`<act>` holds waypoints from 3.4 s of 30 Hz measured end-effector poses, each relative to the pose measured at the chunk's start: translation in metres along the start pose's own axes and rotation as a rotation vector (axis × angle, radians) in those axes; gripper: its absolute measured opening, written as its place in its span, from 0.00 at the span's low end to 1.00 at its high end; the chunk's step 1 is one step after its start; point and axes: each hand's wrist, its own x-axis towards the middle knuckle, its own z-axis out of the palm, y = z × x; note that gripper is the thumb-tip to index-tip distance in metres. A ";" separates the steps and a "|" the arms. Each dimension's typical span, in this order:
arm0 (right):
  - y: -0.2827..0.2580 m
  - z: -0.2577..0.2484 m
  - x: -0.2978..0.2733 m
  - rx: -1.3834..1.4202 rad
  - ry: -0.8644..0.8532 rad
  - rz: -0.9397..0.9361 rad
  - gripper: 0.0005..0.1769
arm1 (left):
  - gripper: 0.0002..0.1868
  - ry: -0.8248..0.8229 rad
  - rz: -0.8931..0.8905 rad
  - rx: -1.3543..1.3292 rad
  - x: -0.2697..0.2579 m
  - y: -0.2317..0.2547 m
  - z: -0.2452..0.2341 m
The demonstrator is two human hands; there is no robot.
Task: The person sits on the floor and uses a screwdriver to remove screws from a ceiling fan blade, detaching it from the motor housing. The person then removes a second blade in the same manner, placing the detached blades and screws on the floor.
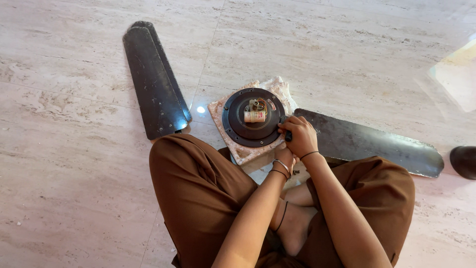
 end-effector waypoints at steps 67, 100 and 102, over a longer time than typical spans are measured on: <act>-0.001 -0.001 -0.004 -0.032 -0.132 0.055 0.17 | 0.06 -0.009 0.086 0.070 0.004 -0.017 -0.009; -0.022 0.000 -0.011 -0.145 0.004 0.044 0.09 | 0.09 0.036 -0.058 0.501 -0.080 0.048 -0.036; -0.023 0.004 -0.010 -0.148 0.017 0.062 0.08 | 0.07 0.091 -0.047 0.495 -0.067 0.046 -0.035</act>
